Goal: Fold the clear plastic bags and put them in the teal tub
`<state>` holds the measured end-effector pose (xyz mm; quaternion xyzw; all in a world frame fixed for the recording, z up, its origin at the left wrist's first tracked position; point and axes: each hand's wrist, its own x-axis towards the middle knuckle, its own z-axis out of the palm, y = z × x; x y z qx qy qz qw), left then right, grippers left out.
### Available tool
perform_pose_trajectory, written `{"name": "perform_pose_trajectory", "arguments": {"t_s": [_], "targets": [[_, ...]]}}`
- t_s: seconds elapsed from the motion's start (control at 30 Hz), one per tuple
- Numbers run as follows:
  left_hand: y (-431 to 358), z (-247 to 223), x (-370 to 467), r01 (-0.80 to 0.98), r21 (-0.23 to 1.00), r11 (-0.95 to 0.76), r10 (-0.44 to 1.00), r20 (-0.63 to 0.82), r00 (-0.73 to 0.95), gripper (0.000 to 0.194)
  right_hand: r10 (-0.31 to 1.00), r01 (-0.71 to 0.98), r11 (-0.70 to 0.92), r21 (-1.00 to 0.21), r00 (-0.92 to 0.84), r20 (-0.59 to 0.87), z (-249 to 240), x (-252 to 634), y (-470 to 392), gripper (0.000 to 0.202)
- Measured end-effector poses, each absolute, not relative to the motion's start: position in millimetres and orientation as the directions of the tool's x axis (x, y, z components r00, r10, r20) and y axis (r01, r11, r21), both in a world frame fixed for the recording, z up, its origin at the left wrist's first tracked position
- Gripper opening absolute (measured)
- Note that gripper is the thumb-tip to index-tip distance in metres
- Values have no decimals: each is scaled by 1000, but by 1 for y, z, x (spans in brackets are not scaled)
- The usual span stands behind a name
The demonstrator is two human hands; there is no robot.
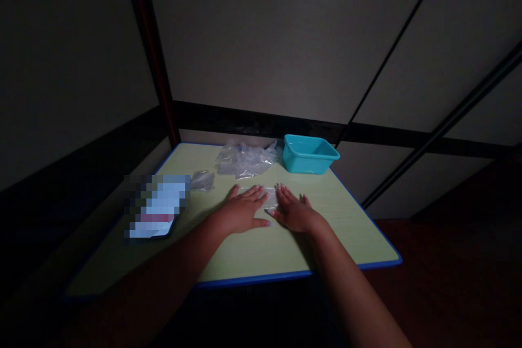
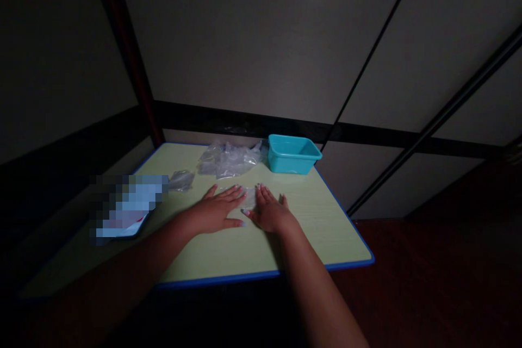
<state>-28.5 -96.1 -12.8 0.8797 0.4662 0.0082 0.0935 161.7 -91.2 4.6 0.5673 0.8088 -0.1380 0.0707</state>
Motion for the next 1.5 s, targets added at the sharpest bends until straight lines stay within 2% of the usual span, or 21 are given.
{"name": "perform_pose_trajectory", "arguments": {"t_s": [0.1, 0.2, 0.37, 0.5, 0.7, 0.93, 1.13, 1.37, 1.5], "targets": [[-99, -11, -27, 810, 149, -568, 814, -43, 579, 68, 915, 936, 314, -156, -343, -214, 5, 161, -91, 76], [-100, -9, -24, 810, 135, -570, 815, -32, 579, 71, 910, 925, 337, -174, -367, -192, 7, 160, -93, 69], [-98, -11, -23, 839, 127, -529, 846, 1, 533, 93, 879, 908, 373, -192, -412, -241, 5, 159, -93, 70], [-95, -18, -25, 848, 159, -505, 856, -30, 515, 94, 866, 912, 376, -162, -409, -289, 1, 159, -92, 76], [-94, -21, -24, 867, 173, -468, 874, -56, 483, 95, 838, 916, 379, -128, -399, -372, 9, 163, -92, 69], [-95, -17, -24, 860, 199, -470, 863, -99, 495, 89, 831, 906, 381, -183, -423, -362, 9, 170, -89, 69], [-96, -16, -23, 868, 196, -457, 868, -116, 483, 86, 863, 917, 327, -229, -389, -322, 4, 172, -86, 76], [-97, -18, -23, 874, 175, -454, 875, -95, 474, 85, 864, 923, 342, -175, -382, -328, 6, 167, -88, 75], [-100, -16, -21, 833, 135, -537, 841, 10, 540, 78, 860, 925, 356, -131, -380, -342, 5, 165, -89, 77]]}}
